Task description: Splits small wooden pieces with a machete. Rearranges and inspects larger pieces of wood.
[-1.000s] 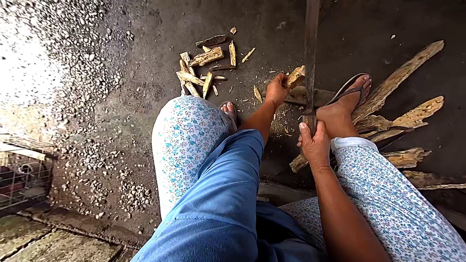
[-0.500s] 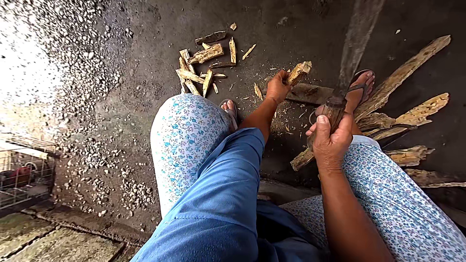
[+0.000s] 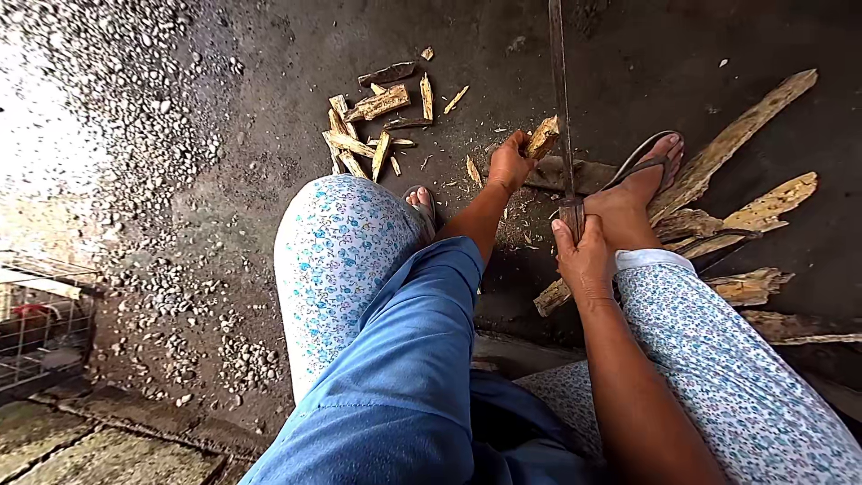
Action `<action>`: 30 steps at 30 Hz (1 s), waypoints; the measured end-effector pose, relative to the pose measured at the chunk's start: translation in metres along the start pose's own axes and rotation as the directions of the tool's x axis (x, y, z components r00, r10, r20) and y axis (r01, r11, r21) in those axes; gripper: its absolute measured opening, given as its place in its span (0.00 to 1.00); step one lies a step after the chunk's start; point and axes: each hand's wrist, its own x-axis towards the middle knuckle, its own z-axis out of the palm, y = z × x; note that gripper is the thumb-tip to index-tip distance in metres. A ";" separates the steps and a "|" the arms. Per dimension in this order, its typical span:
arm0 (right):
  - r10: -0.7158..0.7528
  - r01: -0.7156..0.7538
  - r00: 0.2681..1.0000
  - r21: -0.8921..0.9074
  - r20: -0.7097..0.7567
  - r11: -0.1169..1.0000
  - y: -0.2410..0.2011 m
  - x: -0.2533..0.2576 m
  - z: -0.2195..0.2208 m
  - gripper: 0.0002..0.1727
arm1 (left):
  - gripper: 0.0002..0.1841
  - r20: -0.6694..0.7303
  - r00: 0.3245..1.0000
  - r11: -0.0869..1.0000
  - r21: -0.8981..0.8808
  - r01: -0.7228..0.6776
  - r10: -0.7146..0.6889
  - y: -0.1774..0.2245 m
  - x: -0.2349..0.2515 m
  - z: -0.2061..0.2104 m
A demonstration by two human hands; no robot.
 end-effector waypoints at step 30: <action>0.212 -0.171 0.939 -0.166 0.272 0.971 0.006 -0.015 -0.041 0.27 | 0.22 -0.022 0.678 0.664 -0.231 0.711 -0.735 -0.016 -0.040 -0.014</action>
